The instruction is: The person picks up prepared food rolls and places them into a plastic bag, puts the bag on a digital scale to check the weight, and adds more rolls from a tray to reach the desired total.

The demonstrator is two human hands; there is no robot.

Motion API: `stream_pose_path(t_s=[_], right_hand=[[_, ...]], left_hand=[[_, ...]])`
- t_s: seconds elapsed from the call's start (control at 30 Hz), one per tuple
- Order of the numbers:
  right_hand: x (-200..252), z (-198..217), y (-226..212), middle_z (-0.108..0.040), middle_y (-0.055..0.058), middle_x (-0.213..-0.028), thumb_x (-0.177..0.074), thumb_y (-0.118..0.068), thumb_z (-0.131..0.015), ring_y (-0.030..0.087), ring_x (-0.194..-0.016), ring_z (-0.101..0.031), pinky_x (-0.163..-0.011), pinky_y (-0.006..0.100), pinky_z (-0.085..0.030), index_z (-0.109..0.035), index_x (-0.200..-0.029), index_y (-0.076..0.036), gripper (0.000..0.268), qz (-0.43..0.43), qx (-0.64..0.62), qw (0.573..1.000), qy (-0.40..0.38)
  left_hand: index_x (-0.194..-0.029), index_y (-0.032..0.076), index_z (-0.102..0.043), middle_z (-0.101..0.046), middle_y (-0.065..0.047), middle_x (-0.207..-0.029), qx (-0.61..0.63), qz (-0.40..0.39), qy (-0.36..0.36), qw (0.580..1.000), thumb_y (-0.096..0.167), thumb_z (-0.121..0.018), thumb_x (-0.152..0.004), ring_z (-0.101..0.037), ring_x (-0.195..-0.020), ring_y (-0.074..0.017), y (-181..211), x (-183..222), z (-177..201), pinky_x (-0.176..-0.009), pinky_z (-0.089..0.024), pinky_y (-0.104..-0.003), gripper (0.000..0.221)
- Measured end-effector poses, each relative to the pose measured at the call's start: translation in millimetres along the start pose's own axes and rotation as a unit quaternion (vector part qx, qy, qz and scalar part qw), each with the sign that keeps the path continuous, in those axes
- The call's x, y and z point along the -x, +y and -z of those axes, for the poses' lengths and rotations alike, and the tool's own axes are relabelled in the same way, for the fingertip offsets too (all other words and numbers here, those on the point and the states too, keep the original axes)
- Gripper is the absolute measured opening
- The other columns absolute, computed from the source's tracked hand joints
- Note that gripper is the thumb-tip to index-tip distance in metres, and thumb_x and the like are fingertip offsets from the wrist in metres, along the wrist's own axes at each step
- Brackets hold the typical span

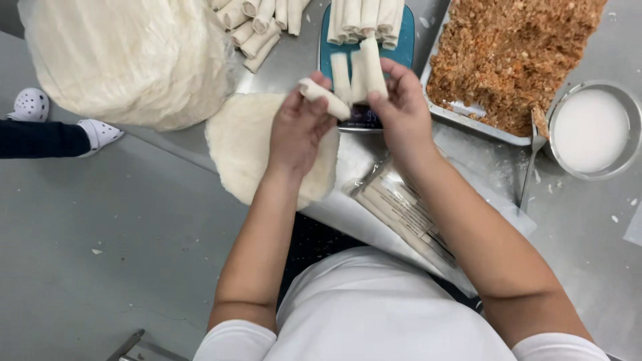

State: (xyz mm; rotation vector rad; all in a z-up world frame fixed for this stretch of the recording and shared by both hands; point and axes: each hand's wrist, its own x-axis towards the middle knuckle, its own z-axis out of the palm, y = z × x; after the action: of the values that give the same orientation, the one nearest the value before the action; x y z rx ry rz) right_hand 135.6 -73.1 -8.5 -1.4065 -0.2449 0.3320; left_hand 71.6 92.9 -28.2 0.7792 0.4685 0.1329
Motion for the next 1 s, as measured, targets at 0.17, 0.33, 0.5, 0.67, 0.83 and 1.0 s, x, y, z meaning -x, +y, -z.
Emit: stream_pose_path(t_s=[0.17,0.33,0.5,0.67,0.83,1.0], right_hand=[[44,20,7,-0.058,0.011,-0.112,-0.096,-0.007,-0.075,0.015,-0.101,-0.062,-0.085,0.027,-0.055,-0.06,-0.145,-0.007,0.052,0.108,0.21,0.97,-0.062],[68,37,-5,-0.064,0.015,-0.115,-0.098,-0.008,-0.07,0.016,-0.105,-0.064,-0.087,0.029,-0.058,-0.064,-0.138,-0.002,0.041,0.032,0.135,0.99,-0.031],[90,42,-7,-0.065,0.017,-0.113,-0.095,-0.004,-0.074,0.02,-0.104,-0.065,-0.091,0.034,-0.056,-0.062,-0.138,0.003,0.045,0.066,0.148,0.987,0.0],[102,28,1,-0.069,0.017,-0.114,-0.086,-0.007,-0.084,0.026,-0.109,-0.068,-0.096,0.039,-0.054,-0.065,-0.136,-0.001,0.054,0.127,0.225,0.965,-0.043],[66,-5,-37,-0.065,0.025,-0.098,-0.092,-0.018,-0.075,0.05,-0.086,-0.068,-0.072,0.057,-0.056,-0.072,-0.126,-0.007,0.036,0.208,0.397,0.867,-0.22],[3,-3,6,-0.067,0.014,-0.112,-0.083,-0.025,-0.084,0.037,-0.103,-0.068,-0.081,0.05,-0.059,-0.064,-0.141,-0.016,0.062,0.175,0.622,0.745,-0.163]], left_hand=[[-0.126,0.016,-0.069,-0.078,-0.008,-0.104,-0.004,0.028,0.002,1.0,0.013,-0.082,-0.088,-0.078,-0.084,-0.0193,-39,9,6,-0.067,-0.069,-0.029,0.04],[-0.118,0.009,-0.071,-0.078,-0.01,-0.092,-0.014,0.055,-0.064,0.996,0.011,-0.085,-0.086,-0.078,-0.072,-0.0186,-37,28,-20,-0.058,-0.068,-0.027,0.035],[-0.12,0.006,-0.07,-0.077,-0.009,-0.091,-0.023,0.061,-0.089,0.994,0.01,-0.087,-0.083,-0.077,-0.072,-0.0173,-52,39,-15,-0.057,-0.067,-0.025,0.04],[-0.121,0.004,-0.069,-0.076,-0.007,-0.094,-0.051,0.022,-0.06,0.997,0.011,-0.086,-0.085,-0.076,-0.079,-0.0135,-42,64,-12,-0.061,-0.066,-0.022,0.041],[-0.124,-0.001,-0.07,-0.077,-0.015,-0.111,-0.153,0.002,0.021,0.988,0.006,-0.085,-0.083,-0.073,-0.1,-0.017,-40,83,38,-0.085,-0.063,-0.031,0.045],[-0.125,-0.002,-0.07,-0.076,-0.019,-0.115,-0.119,-0.009,0.057,0.991,0.006,-0.084,-0.084,-0.071,-0.108,-0.0217,-21,89,37,-0.092,-0.061,-0.035,0.044]])
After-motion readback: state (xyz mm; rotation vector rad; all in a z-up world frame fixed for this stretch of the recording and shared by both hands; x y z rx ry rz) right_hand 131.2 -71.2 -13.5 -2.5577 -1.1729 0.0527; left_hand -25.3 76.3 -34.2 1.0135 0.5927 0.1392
